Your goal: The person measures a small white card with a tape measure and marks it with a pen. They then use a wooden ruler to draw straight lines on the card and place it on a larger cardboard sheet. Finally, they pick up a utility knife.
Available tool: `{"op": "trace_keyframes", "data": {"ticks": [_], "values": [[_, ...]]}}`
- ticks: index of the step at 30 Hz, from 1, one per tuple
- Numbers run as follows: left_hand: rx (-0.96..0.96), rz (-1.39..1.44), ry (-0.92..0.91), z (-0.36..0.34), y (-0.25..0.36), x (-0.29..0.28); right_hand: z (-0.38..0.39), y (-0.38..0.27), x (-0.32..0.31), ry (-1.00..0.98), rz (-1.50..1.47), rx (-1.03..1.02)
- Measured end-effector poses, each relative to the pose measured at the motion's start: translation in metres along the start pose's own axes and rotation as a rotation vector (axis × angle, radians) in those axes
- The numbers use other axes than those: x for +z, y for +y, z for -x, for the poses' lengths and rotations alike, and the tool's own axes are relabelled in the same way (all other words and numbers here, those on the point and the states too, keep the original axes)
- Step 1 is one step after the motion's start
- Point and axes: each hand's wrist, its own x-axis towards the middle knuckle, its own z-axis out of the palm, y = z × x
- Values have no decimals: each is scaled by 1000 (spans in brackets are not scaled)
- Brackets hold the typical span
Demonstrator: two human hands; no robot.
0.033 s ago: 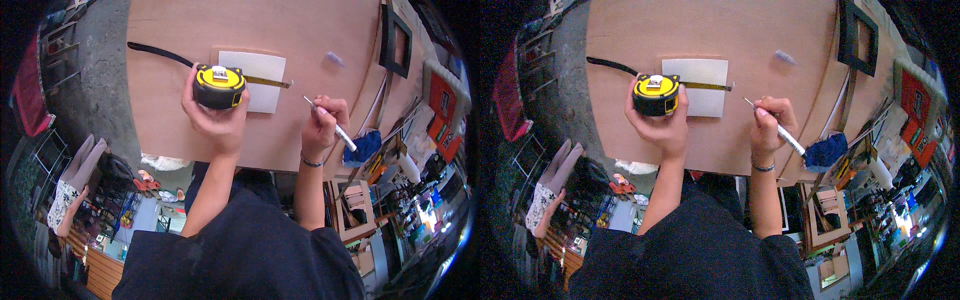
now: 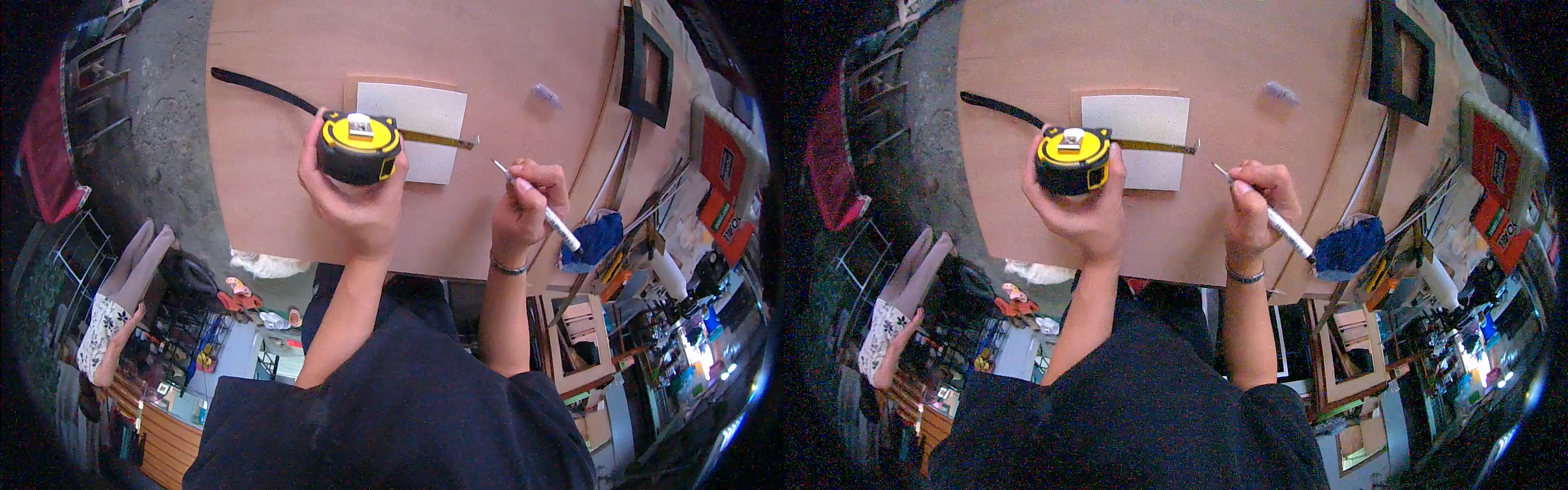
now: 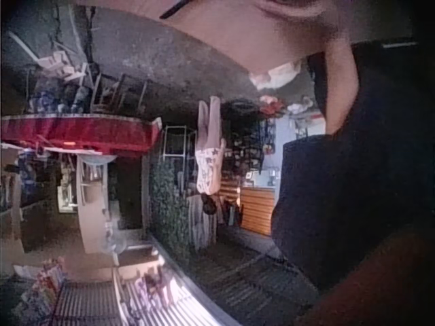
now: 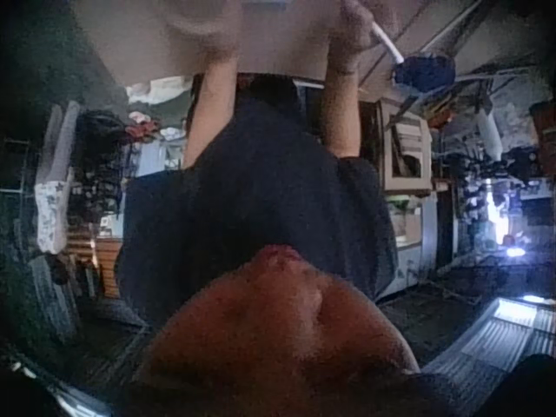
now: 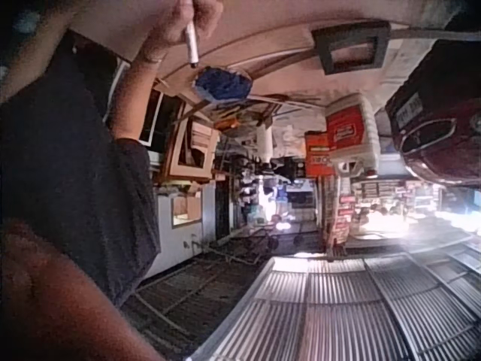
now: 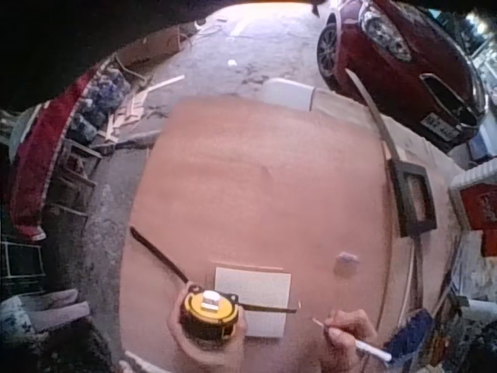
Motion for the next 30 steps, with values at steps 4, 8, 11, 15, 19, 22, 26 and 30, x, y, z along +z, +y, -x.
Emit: {"op": "trace_keyframes", "data": {"ticks": [4, 8, 11, 15, 19, 22, 26, 30], "values": [[-68, 98, 23, 17, -5, -3, 21, 9, -6, -103, 149, 7], [-86, 5, -3, 18, -10, -5, 26, 11, 1, -196, 256, -83], [-71, 60, 83, 18, -17, 0, 23, 14, 7, -262, 333, -133], [-53, 51, 56, 17, -16, -2, 16, 12, 17, -323, 415, -142], [-43, 45, 50, 16, -18, -3, 10, 15, 24, -363, 424, -195], [-70, 72, 60, 19, -23, -4, 11, 17, 25, -360, 411, -178], [-11, 22, 51, 15, -21, -6, 13, 18, 25, -325, 389, -130], [-2, 4, 69, 17, -21, -6, 13, 18, 27, -326, 391, -147]]}}
